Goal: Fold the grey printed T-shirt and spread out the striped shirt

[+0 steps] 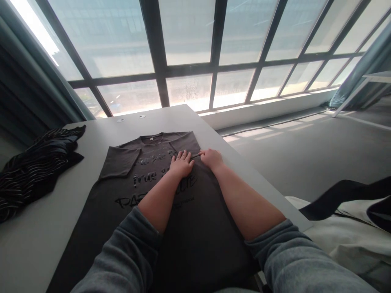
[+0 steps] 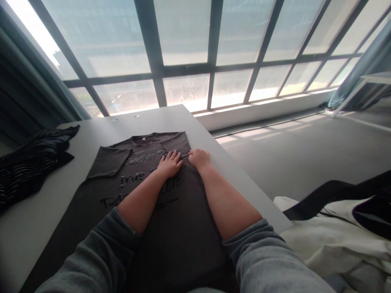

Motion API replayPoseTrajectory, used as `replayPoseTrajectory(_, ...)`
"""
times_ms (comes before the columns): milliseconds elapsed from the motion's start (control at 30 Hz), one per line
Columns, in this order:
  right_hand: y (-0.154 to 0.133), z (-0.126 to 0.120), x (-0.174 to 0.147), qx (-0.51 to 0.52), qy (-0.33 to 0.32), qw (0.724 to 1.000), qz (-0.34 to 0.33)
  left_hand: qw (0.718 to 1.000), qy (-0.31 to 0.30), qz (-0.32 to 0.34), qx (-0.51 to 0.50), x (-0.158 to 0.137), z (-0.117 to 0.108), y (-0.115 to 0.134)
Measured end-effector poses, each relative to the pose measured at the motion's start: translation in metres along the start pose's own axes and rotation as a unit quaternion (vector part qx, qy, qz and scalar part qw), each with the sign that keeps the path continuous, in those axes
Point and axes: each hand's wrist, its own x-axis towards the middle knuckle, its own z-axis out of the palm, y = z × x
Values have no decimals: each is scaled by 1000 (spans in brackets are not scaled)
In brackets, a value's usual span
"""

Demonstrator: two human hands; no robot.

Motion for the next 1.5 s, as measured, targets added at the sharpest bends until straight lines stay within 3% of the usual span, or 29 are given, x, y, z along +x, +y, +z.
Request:
replayPoseTrajectory(333, 0, 3, 1, 19, -3, 1000, 4, 996, 41, -81, -20, 6, 2, -10)
replayPoseTrajectory(400, 1, 5, 3, 18, -2, 1000, 0, 997, 51, -56, -20, 6, 3, -12)
replayPoseTrajectory(600, 3, 6, 4, 21, -7, 1000, -8, 993, 64, 103, -5, 3, 2, -8)
replayPoseTrajectory(800, 2, 4, 2, 28, -9, 1000, -12, 990, 77, 118, -10, 3, -4, -7)
replayPoseTrajectory(1267, -1, 3, 1, 35, -13, 999, -6, 989, 146, -10, -20, 3, -5, -16)
replayPoseTrajectory(1367, 0, 4, 1, 35, -9, 999, -5, 988, 148, -29, -20, 5, -2, -18)
replayPoseTrajectory(1500, 0, 5, 1, 36, -9, 999, -8, 986, 123, -102, -44, 8, 1, -20)
